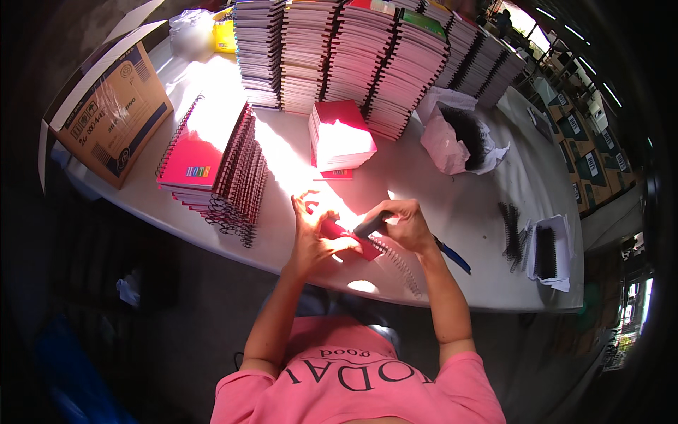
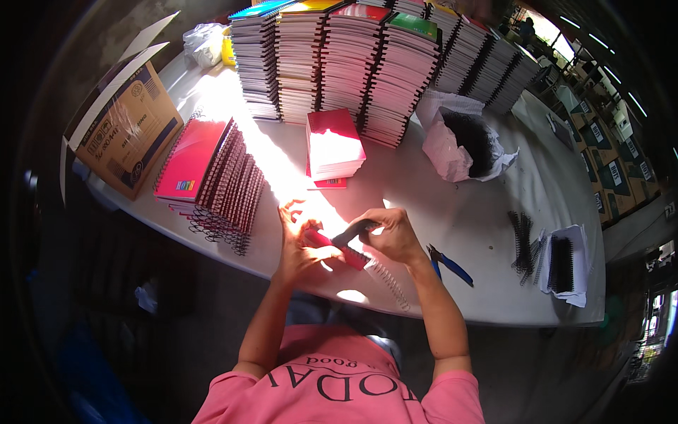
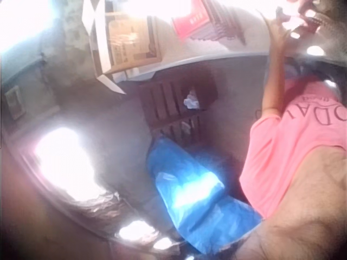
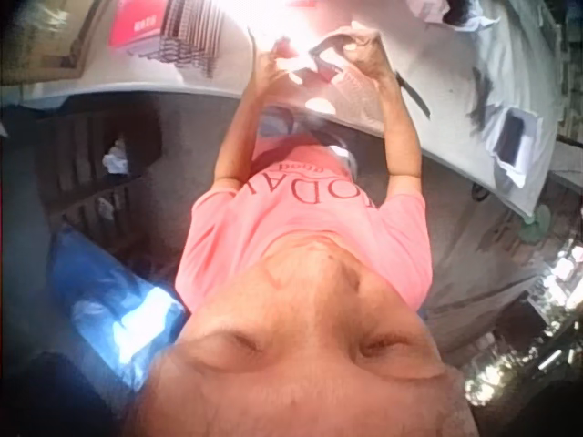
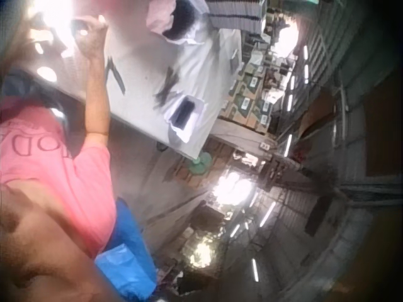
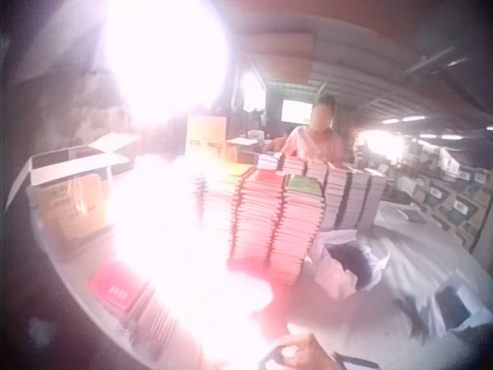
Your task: The person inserts a metal spiral binding into the perforated edge of small notebooks by hand and clips the wire ends using shears.
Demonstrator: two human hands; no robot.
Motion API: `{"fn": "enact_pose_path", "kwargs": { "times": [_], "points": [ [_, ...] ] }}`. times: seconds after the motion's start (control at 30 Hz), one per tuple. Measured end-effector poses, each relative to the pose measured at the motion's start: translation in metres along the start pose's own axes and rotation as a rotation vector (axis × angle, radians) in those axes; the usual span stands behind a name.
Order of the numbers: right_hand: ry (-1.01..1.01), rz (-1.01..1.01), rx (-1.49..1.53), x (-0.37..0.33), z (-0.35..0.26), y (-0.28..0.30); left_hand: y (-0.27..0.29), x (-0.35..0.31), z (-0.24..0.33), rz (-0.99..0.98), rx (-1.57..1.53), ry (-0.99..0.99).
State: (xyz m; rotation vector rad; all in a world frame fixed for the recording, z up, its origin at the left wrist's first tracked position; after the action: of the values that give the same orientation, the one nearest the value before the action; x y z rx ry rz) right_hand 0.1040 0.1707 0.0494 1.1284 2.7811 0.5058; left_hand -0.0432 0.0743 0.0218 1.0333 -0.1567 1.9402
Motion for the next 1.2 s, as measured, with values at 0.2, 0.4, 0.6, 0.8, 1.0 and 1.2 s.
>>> {"fn": "enact_pose_path", "kwargs": {
  "times": [0.2,0.4,0.6,0.8,1.0,1.2],
  "points": [
    [0.195,-0.025,-0.155,0.002,-0.019,-0.010,-0.004,-0.006,-0.012,-0.096,-0.038,0.081],
    [0.272,-0.034,-0.087,-0.005,-0.040,-0.015,-0.005,-0.003,-0.015,-0.111,0.031,0.032],
    [0.337,-0.188,0.082,0.002,-0.050,-0.023,-0.007,-0.014,-0.025,-0.107,-0.152,0.224],
    [0.210,-0.172,0.421,0.007,-0.023,-0.007,-0.005,-0.010,-0.017,-0.136,-0.051,0.165],
    [0.205,-0.075,0.270,0.011,-0.016,-0.011,-0.013,-0.007,-0.022,-0.275,-0.158,0.250],
    [0.096,0.066,0.109,0.018,-0.016,-0.018,-0.015,-0.020,-0.035,-0.274,-0.146,0.193]
  ]
}}
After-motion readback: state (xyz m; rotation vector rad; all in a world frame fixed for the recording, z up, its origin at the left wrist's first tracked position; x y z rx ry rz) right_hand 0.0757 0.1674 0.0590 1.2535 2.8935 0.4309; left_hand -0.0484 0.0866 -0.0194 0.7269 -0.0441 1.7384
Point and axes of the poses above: each hand's wrist, its own x-axis towards the middle knuckle, its own y-axis out of the back of the hand, z = x × y, the point moved 6 cm from there along x, towards the middle knuckle, and after that the axes turned 12 degrees about -y, right-handed, at the moved point
